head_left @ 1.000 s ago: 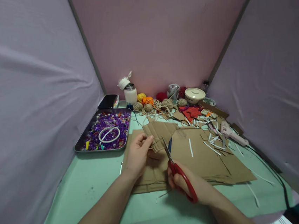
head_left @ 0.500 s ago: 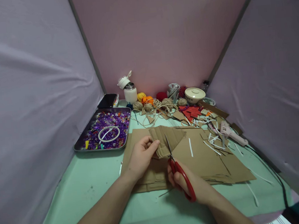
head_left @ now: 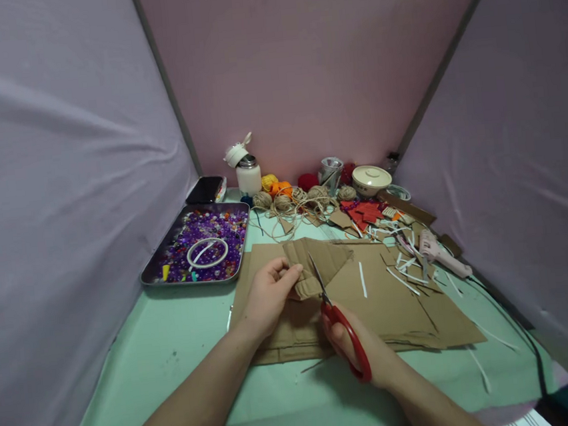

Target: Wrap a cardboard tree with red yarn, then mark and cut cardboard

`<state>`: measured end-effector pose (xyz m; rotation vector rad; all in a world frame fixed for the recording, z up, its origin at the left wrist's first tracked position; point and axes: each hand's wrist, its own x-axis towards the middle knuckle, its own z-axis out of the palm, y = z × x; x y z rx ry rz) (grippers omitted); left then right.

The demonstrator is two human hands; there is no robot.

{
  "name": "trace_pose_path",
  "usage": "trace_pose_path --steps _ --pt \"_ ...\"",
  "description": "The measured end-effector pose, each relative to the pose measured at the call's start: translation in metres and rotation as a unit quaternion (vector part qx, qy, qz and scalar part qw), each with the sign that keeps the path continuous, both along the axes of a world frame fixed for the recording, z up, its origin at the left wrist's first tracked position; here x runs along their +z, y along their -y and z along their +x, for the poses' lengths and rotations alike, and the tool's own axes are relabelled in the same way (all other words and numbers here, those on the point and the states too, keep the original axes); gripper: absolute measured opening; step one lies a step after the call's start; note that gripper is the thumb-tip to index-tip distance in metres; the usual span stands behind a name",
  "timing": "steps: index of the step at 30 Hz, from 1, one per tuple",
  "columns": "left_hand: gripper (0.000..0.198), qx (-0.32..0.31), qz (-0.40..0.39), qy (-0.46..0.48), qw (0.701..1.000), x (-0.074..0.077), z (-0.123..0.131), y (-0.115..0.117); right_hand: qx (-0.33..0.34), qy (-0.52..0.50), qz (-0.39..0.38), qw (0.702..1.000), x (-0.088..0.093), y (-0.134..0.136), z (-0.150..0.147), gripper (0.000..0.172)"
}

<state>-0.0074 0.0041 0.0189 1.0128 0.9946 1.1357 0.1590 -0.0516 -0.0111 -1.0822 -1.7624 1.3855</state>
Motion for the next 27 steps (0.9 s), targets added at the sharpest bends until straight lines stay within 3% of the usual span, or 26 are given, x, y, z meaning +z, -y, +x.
trace_pose_path --steps 17,23,25,27 --pt "0.024 0.022 -0.027 0.04 0.999 -0.003 0.004 0.001 0.002 0.028 -0.007 1.0 0.002 -0.002 0.004 0.055" --pt "0.021 0.126 -0.002 0.112 0.986 0.0 0.001 -0.004 0.038 0.013 -0.067 0.997 0.013 0.0 0.005 0.046" --pt "0.017 0.138 -0.008 0.148 0.979 0.003 0.0 -0.005 0.01 0.008 -0.095 0.995 0.012 -0.003 0.003 0.042" --pt "0.018 0.129 -0.031 0.167 0.977 0.004 0.001 -0.003 -0.063 -0.024 -0.101 0.993 0.008 -0.009 0.0 0.041"
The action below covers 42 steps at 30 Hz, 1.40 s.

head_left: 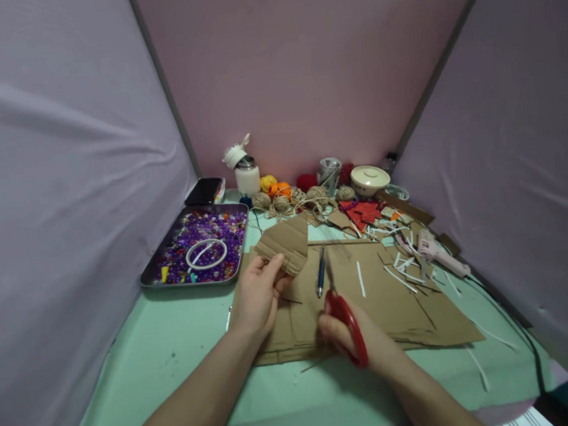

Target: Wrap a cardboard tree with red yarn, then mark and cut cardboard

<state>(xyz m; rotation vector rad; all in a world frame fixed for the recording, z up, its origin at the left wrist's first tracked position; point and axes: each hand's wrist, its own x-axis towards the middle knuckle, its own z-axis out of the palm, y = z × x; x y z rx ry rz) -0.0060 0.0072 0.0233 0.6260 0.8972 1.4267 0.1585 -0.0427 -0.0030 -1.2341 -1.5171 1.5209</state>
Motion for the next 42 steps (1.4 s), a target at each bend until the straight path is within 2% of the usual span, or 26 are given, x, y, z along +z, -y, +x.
trace_pose_path --steps 4,7,10,14,18,25,27,30,33,36,42 --pt "0.024 -0.089 -0.046 0.033 0.994 -0.005 0.013 0.013 -0.168 -0.102 0.084 0.977 -0.012 -0.013 -0.002 0.046" --pt "0.029 -0.171 -0.058 0.053 0.982 -0.012 0.022 0.022 -0.232 -0.09 0.15 0.957 -0.014 -0.019 0.002 0.041" --pt "0.029 -0.203 -0.075 0.047 0.975 -0.014 0.02 0.02 -0.27 -0.051 0.173 0.946 -0.009 -0.02 0.006 0.035" --pt "0.028 -0.197 -0.087 -0.001 0.976 -0.008 0.003 0.007 -0.24 -0.03 0.153 0.958 0.0 -0.017 0.006 0.032" --pt "0.03 -0.242 -0.105 -0.049 0.963 -0.003 -0.005 0.003 -0.182 -0.038 0.143 0.972 0.003 -0.013 0.007 0.031" --pt "0.022 -0.265 -0.122 0.004 0.957 -0.009 0.0 0.005 -0.16 -0.04 0.166 0.972 0.002 -0.014 0.009 0.034" --pt "0.021 -0.254 -0.123 0.0 0.959 -0.008 -0.001 0.003 -0.18 -0.057 0.17 0.967 0.002 -0.014 0.008 0.035" --pt "0.024 -0.176 -0.085 -0.008 0.981 -0.005 -0.003 -0.001 -0.176 -0.071 0.159 0.969 0.003 -0.012 0.009 0.036" --pt "0.025 -0.084 -0.037 0.01 0.996 -0.004 -0.005 -0.005 -0.064 -0.026 0.104 0.992 0.006 -0.007 0.013 0.031" --pt "0.027 -0.04 -0.019 0.022 0.999 -0.003 -0.006 -0.007 0.032 0.026 0.066 0.997 0.011 -0.001 0.014 0.032" --pt "0.027 0.02 -0.006 0.028 0.999 0.003 -0.006 -0.006 0.091 0.085 0.065 0.99 0.016 0.002 0.014 0.034"
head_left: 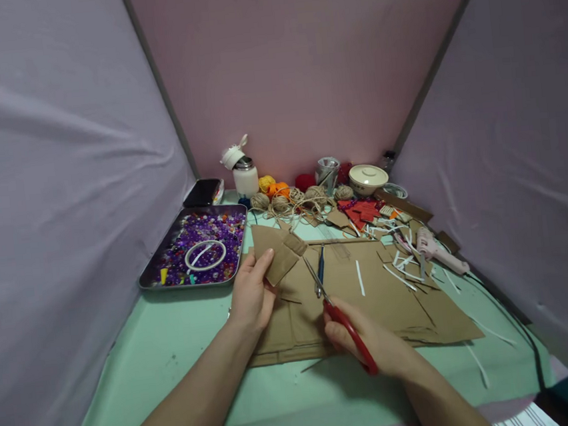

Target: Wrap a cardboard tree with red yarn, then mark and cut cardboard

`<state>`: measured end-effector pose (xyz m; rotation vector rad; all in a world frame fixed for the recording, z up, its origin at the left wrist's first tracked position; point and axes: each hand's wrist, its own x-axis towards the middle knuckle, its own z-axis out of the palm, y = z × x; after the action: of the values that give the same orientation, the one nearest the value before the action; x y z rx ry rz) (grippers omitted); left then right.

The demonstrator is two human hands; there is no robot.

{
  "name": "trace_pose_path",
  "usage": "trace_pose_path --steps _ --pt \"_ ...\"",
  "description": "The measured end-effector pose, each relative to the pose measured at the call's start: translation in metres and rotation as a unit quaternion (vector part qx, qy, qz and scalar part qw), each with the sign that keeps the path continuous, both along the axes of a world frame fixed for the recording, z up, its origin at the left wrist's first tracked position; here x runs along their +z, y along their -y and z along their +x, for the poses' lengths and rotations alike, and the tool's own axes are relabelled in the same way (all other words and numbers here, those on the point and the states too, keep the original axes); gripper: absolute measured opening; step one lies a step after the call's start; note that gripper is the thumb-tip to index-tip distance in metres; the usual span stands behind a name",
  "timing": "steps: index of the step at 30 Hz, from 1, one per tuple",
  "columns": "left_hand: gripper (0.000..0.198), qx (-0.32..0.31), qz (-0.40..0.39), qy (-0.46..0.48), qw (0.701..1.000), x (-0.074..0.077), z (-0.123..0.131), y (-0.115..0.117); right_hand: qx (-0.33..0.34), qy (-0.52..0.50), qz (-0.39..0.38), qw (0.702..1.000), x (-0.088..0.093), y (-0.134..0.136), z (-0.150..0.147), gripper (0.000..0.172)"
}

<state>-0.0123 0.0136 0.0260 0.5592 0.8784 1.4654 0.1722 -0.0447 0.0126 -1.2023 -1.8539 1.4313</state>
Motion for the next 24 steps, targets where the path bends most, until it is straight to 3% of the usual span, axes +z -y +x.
trace_pose_path --steps 7,15,24 --pt "0.025 -0.069 0.014 -0.001 0.998 -0.002 0.003 0.006 0.034 -0.001 0.005 0.999 -0.001 0.0 0.007 0.038" --pt "0.03 -0.163 0.035 -0.122 0.979 -0.008 0.012 0.017 0.009 -0.061 0.009 0.998 -0.011 0.001 0.006 0.048" --pt "0.031 -0.181 0.023 -0.105 0.978 -0.009 0.016 0.019 0.0 -0.039 0.017 0.999 -0.021 0.0 0.004 0.045"
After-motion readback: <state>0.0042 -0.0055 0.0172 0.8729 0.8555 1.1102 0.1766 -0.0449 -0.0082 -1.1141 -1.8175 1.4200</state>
